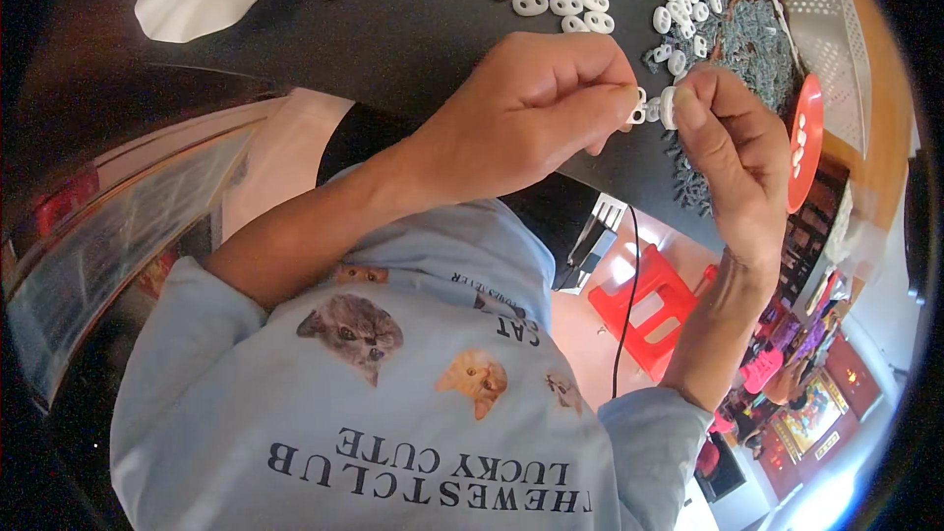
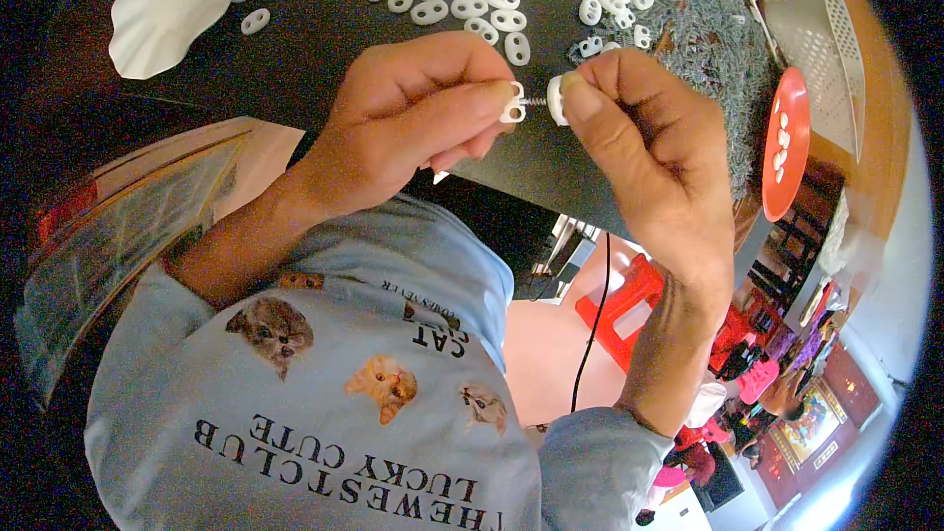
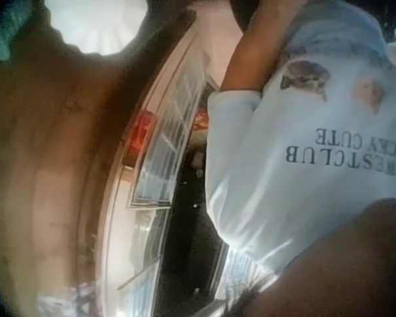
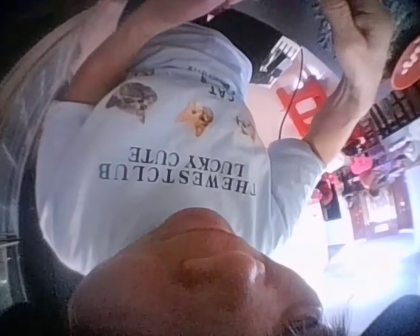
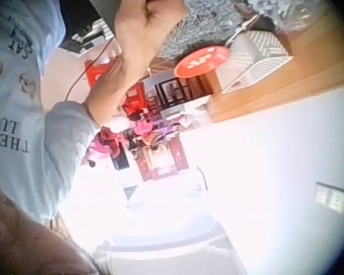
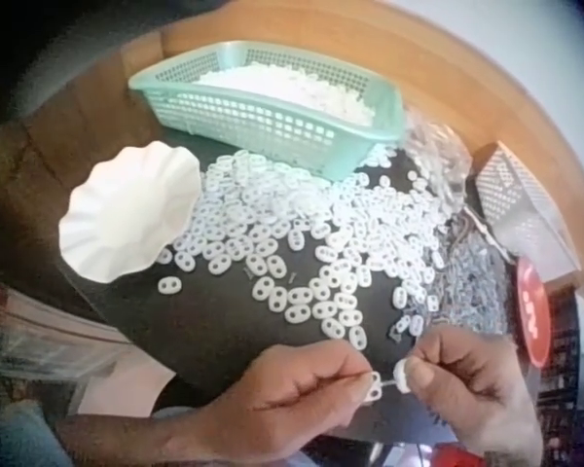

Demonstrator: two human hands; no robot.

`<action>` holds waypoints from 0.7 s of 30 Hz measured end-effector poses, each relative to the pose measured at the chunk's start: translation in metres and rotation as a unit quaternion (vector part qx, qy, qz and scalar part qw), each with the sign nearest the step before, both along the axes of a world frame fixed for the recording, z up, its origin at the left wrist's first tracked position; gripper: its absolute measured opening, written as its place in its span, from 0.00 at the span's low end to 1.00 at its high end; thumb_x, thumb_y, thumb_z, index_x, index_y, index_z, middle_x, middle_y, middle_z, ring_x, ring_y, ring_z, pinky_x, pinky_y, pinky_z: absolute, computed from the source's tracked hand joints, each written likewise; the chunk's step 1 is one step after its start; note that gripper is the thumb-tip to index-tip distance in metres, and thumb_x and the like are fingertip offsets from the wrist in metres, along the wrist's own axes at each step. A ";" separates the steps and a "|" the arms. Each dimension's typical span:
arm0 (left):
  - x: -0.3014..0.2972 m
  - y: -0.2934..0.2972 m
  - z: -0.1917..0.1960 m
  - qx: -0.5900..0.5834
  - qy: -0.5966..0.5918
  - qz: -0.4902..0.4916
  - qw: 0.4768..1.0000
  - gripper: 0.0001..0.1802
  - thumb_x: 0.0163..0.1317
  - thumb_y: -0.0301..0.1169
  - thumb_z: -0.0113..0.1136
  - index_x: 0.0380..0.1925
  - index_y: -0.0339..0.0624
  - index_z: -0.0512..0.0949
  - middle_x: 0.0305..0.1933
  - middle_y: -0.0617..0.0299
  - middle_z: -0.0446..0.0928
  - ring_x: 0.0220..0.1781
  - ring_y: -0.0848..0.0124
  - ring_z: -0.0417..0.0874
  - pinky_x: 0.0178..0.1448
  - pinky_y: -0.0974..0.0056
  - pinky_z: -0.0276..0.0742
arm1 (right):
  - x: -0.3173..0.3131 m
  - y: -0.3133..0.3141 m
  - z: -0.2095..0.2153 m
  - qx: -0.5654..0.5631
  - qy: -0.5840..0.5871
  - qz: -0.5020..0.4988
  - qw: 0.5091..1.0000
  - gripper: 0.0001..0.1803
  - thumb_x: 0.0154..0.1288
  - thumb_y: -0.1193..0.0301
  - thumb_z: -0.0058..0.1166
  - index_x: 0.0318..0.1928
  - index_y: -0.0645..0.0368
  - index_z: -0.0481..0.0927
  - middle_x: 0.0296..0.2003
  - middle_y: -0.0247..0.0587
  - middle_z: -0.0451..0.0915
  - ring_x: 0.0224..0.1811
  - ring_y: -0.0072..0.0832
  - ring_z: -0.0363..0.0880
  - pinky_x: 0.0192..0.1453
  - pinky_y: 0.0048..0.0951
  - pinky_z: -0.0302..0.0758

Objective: The recorder is manually assembling or sorting small white plastic components on a workspace.

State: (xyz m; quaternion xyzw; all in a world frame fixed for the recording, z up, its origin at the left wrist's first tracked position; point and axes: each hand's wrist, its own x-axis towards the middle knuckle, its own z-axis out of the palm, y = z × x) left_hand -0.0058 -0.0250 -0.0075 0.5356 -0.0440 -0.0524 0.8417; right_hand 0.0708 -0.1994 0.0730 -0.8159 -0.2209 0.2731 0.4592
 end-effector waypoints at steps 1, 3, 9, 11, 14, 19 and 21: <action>-0.001 0.000 0.000 -0.001 0.002 -0.002 1.000 0.10 0.68 0.32 0.51 0.31 0.39 0.75 0.22 0.70 0.70 0.20 0.85 0.64 0.23 0.77 0.57 | -0.001 0.000 0.000 0.001 0.000 0.002 1.000 0.10 0.68 0.70 0.52 0.35 0.65 0.76 0.26 0.25 0.71 0.29 0.13 0.63 0.31 0.18 0.61; -0.002 0.000 0.000 -0.003 0.012 -0.005 1.000 0.10 0.68 0.32 0.51 0.31 0.39 0.75 0.22 0.70 0.70 0.19 0.85 0.64 0.22 0.77 0.57 | -0.001 0.000 0.001 -0.002 0.002 0.003 1.000 0.10 0.68 0.70 0.52 0.34 0.66 0.76 0.26 0.25 0.71 0.29 0.13 0.63 0.31 0.18 0.61; -0.002 0.000 0.000 0.010 0.008 -0.006 1.000 0.09 0.68 0.32 0.52 0.31 0.39 0.75 0.22 0.70 0.71 0.18 0.86 0.63 0.21 0.77 0.56 | -0.005 0.000 -0.001 0.004 0.000 -0.006 1.000 0.10 0.68 0.69 0.53 0.34 0.65 0.76 0.26 0.25 0.70 0.29 0.13 0.63 0.31 0.18 0.59; -0.002 0.001 0.001 0.013 0.002 -0.003 1.000 0.09 0.68 0.32 0.52 0.31 0.39 0.76 0.22 0.70 0.71 0.18 0.86 0.63 0.21 0.77 0.56 | -0.006 0.001 0.000 0.004 0.002 -0.009 1.000 0.11 0.68 0.69 0.53 0.34 0.65 0.76 0.26 0.24 0.70 0.29 0.13 0.63 0.31 0.18 0.59; -0.002 0.001 0.001 0.026 -0.005 0.001 1.000 0.09 0.68 0.32 0.52 0.31 0.40 0.76 0.21 0.71 0.71 0.18 0.87 0.63 0.21 0.77 0.55 | -0.006 0.003 0.000 -0.005 0.006 -0.018 1.000 0.11 0.68 0.68 0.53 0.34 0.65 0.76 0.25 0.24 0.70 0.29 0.12 0.63 0.31 0.18 0.59; -0.003 0.002 0.002 0.005 0.013 0.001 1.000 0.10 0.68 0.33 0.52 0.30 0.39 0.75 0.20 0.72 0.70 0.17 0.88 0.61 0.20 0.77 0.53 | -0.008 0.007 0.000 -0.003 -0.004 -0.009 1.000 0.11 0.68 0.67 0.53 0.34 0.65 0.76 0.26 0.24 0.70 0.28 0.12 0.62 0.30 0.17 0.59; -0.003 0.001 0.001 0.004 0.011 0.002 1.000 0.10 0.68 0.33 0.52 0.30 0.40 0.75 0.20 0.72 0.70 0.17 0.88 0.61 0.19 0.76 0.53 | -0.009 0.008 0.000 -0.003 -0.007 -0.010 1.000 0.11 0.68 0.67 0.53 0.34 0.65 0.76 0.26 0.24 0.70 0.28 0.12 0.62 0.30 0.17 0.59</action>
